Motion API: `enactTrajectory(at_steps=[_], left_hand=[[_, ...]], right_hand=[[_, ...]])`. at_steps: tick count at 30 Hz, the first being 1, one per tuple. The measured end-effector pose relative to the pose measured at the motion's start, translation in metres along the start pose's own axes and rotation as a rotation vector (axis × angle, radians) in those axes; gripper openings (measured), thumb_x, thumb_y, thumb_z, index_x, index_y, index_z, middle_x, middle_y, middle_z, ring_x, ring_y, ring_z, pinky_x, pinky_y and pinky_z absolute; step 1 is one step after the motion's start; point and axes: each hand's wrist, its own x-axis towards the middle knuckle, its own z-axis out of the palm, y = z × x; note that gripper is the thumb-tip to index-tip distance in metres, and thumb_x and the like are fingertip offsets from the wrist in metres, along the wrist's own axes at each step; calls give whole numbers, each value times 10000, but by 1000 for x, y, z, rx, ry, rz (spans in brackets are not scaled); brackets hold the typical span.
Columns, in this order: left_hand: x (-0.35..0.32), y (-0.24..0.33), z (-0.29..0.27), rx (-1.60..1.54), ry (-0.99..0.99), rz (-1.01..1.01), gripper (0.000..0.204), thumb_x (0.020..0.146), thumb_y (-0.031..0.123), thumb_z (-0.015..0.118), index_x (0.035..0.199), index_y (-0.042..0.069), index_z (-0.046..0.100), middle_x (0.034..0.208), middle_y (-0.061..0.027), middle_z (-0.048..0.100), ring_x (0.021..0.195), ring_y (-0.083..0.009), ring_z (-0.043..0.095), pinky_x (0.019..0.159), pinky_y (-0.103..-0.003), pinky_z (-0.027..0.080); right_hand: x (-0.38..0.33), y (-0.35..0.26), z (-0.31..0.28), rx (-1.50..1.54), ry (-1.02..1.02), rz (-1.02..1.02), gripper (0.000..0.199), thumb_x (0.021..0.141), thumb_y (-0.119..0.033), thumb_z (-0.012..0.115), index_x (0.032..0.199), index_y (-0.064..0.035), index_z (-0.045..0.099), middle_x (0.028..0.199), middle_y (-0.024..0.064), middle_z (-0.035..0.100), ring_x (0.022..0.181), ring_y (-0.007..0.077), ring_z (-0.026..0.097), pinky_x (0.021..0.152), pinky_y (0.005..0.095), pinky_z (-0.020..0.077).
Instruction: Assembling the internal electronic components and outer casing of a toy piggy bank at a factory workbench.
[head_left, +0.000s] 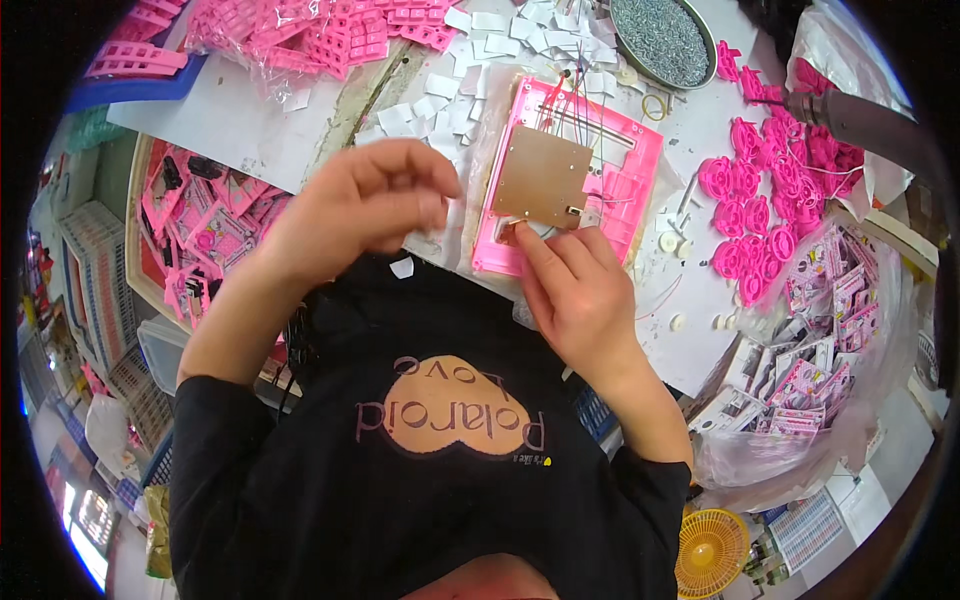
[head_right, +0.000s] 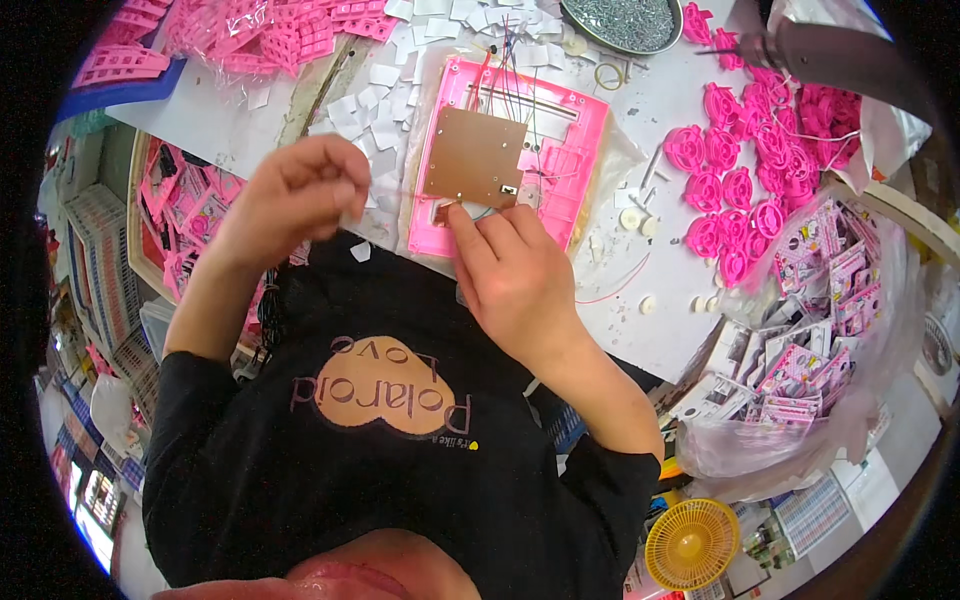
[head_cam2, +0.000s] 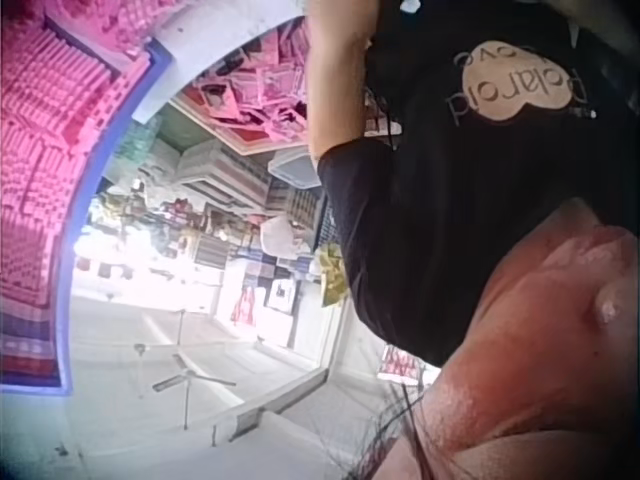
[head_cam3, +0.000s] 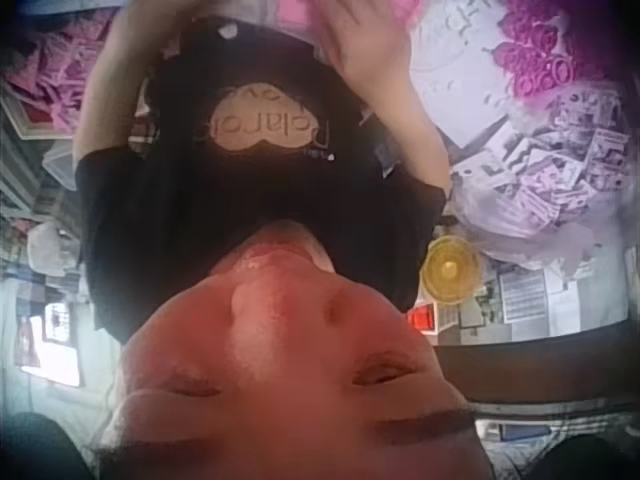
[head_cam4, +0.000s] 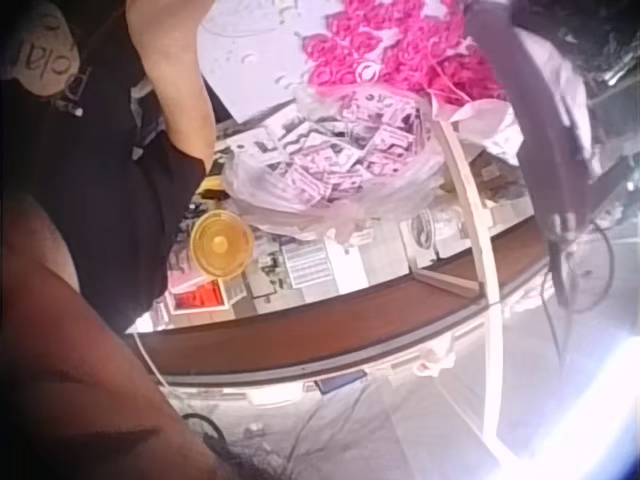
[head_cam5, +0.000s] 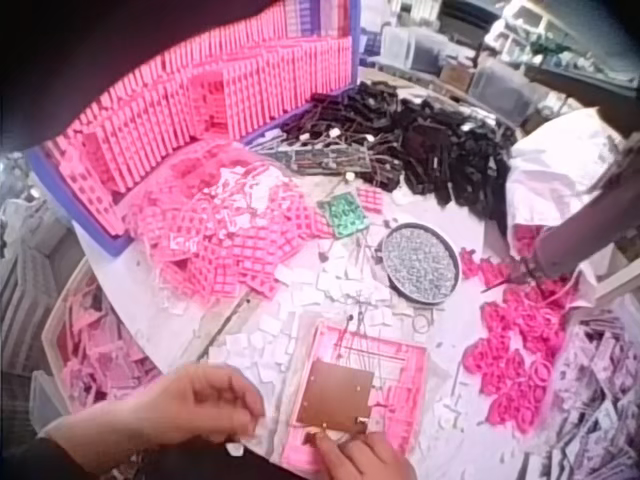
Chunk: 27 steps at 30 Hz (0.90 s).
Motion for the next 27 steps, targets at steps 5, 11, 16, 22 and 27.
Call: enactTrajectory(at_steps=[5, 11, 16, 22, 27], left_hand=[[25, 2, 4, -232, -29, 128, 333, 952, 17, 556, 1274, -53, 603, 1061, -115, 696, 688, -80, 545, 602, -214, 426], [34, -12, 18, 199, 65, 328, 255, 952, -5, 572, 1182, -50, 673, 1112, -130, 697, 749, -94, 599, 644, -227, 470], [31, -6, 27, 188, 78, 256, 225, 955, -2, 596, 1149, -10, 708, 1025, -70, 712, 728, -77, 602, 605, -204, 470], [23, -6, 41, 440, -2, 361, 398, 920, -42, 639, 1313, 22, 620, 889, 0, 665, 723, -34, 559, 636, -185, 451], [21, -3, 53, 557, -108, 328, 580, 892, -41, 679, 1404, 45, 421, 773, 25, 602, 720, -26, 539, 678, -190, 444]], right_hand=[[1, -7, 2, -99, -84, 19, 497, 804, -129, 752, 1270, -3, 636, 878, 79, 563, 834, 271, 548, 720, 374, 482], [3, 1, -8, -70, -214, -48, 513, 832, -237, 742, 1284, -21, 629, 913, 71, 549, 879, 256, 546, 751, 374, 479], [2, 6, -7, -15, -139, -77, 416, 820, -193, 752, 1189, -12, 686, 864, 69, 552, 840, 245, 550, 749, 352, 491], [-3, -1, -6, 12, -31, 9, 313, 796, -119, 763, 1084, -6, 709, 841, 88, 582, 787, 261, 567, 703, 350, 497], [6, 11, -35, 247, 145, 0, 319, 743, -69, 801, 1041, -13, 699, 953, 123, 664, 835, 298, 633, 710, 374, 521]])
